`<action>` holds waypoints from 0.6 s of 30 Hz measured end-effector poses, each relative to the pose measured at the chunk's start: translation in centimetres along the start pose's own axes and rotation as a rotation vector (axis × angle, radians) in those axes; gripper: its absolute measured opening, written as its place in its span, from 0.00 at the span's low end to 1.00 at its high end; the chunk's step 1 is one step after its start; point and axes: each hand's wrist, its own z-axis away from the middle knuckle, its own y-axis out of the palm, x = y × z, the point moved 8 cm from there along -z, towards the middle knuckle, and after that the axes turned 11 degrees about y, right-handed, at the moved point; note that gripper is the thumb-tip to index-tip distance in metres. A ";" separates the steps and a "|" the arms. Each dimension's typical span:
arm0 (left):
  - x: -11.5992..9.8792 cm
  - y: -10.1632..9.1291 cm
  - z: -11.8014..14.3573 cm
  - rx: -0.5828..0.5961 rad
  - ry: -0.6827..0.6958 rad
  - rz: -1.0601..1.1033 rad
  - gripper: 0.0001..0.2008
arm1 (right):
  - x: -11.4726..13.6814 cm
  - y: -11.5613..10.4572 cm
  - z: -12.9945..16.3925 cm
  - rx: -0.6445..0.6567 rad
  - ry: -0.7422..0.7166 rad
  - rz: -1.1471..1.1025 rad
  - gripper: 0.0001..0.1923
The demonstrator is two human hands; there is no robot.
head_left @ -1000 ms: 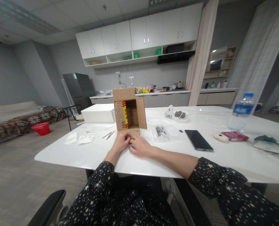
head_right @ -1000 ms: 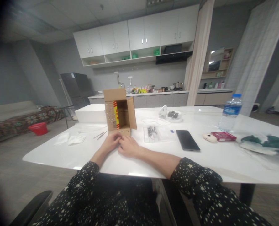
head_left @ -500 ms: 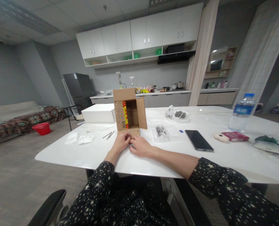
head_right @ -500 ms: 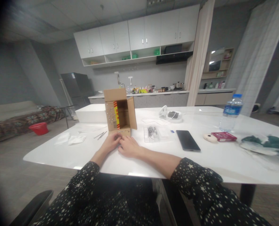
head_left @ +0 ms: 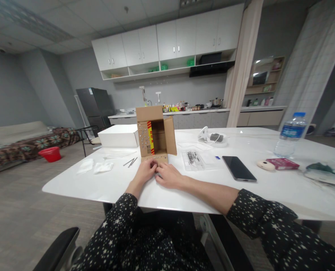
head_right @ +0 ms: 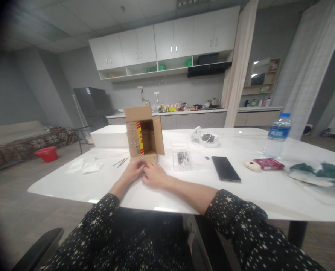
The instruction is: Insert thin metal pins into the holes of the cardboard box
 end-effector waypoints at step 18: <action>0.0 0.1 -0.1 0.011 0.000 -0.001 0.08 | 0.0 0.2 -0.1 0.003 -0.002 0.012 0.17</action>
